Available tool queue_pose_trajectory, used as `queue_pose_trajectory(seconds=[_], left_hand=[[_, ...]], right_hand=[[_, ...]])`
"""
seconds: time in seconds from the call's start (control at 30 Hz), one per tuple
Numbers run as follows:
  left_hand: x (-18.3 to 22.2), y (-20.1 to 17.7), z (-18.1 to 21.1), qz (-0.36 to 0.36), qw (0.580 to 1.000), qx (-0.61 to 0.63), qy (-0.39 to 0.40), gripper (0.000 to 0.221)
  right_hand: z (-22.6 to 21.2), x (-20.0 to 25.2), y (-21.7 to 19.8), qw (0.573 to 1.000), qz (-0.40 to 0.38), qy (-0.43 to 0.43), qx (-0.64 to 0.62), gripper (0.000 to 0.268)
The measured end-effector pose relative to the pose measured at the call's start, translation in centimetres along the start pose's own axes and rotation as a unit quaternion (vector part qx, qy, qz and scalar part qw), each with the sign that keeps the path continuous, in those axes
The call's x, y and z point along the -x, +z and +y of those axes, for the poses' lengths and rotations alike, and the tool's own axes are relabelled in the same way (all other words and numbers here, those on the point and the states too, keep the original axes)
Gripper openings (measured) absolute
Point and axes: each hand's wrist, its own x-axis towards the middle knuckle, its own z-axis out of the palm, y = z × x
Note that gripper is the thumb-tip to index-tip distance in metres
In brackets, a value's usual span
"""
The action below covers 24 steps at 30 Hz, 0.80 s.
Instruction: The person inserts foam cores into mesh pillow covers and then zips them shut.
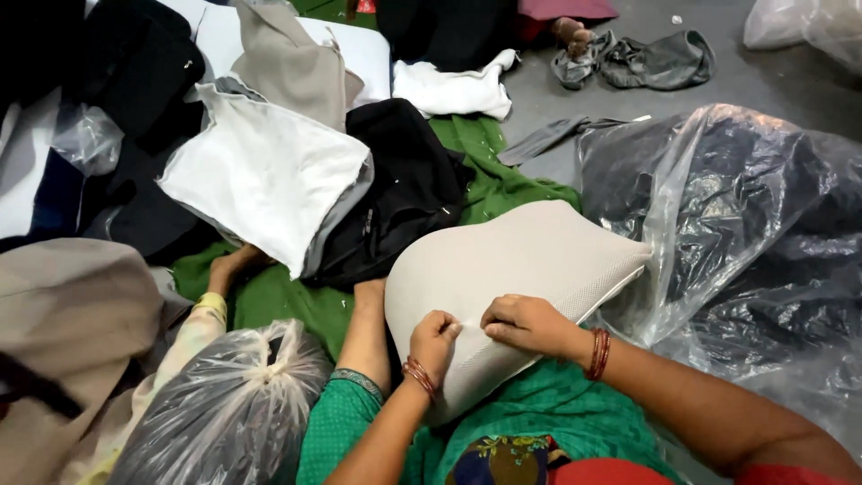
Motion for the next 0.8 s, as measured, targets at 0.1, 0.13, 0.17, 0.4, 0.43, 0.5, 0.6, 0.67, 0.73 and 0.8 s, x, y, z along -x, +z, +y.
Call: queue_pose_trajectory(seconds=[0.1, 0.13, 0.17, 0.4, 0.43, 0.5, 0.6, 0.67, 0.73, 0.8], left_hand=[[-0.6, 0.1, -0.2, 0.0, 0.999, 0.032, -0.012, 0.011], [-0.5, 0.3, -0.5, 0.001, 0.999, 0.032, -0.015, 0.011], [-0.4, 0.4, -0.7, 0.002, 0.999, 0.034, -0.019, 0.01], [-1.6, 1.6, -2.3, -0.01, 1.0, -0.006, 0.009, 0.015], [-2.1, 1.6, -1.9, -0.005, 1.0, -0.005, 0.018, 0.015], [-2.3, 1.4, -1.5, -0.02, 0.999, -0.019, -0.019, 0.014], [-2.1, 0.3, 1.2, -0.069, 0.997, -0.038, -0.016, 0.013], [-2.9, 0.3, 1.7, -0.093, 0.993, -0.061, 0.049, 0.012], [-3.3, 0.3, 2.7, -0.118, 0.984, -0.081, 0.107, 0.012], [-3.3, 0.4, 4.3, -0.293, 0.932, 0.183, 0.11, 0.045]], right_hand=[[0.8, -0.6, -0.6, 0.999, -0.025, 0.017, -0.025, 0.026], [1.5, -0.5, -0.2, 0.999, -0.028, 0.017, -0.028, 0.026], [2.2, -0.4, 0.1, 0.998, -0.056, 0.022, -0.033, 0.028], [8.5, -2.2, -0.6, 0.968, -0.251, -0.013, -0.016, 0.046], [8.9, -2.4, -1.2, 0.969, -0.247, -0.018, -0.007, 0.046], [9.7, -2.7, -1.8, 0.944, -0.326, 0.054, 0.014, 0.053], [12.1, -2.5, -1.2, 0.938, -0.336, 0.082, 0.041, 0.056], [15.8, -2.9, -0.4, 0.941, -0.325, 0.079, 0.058, 0.057], [19.0, -3.2, 0.3, 0.942, -0.32, 0.078, 0.071, 0.057], [21.7, -3.0, 1.2, 0.938, -0.313, 0.068, 0.135, 0.061]])
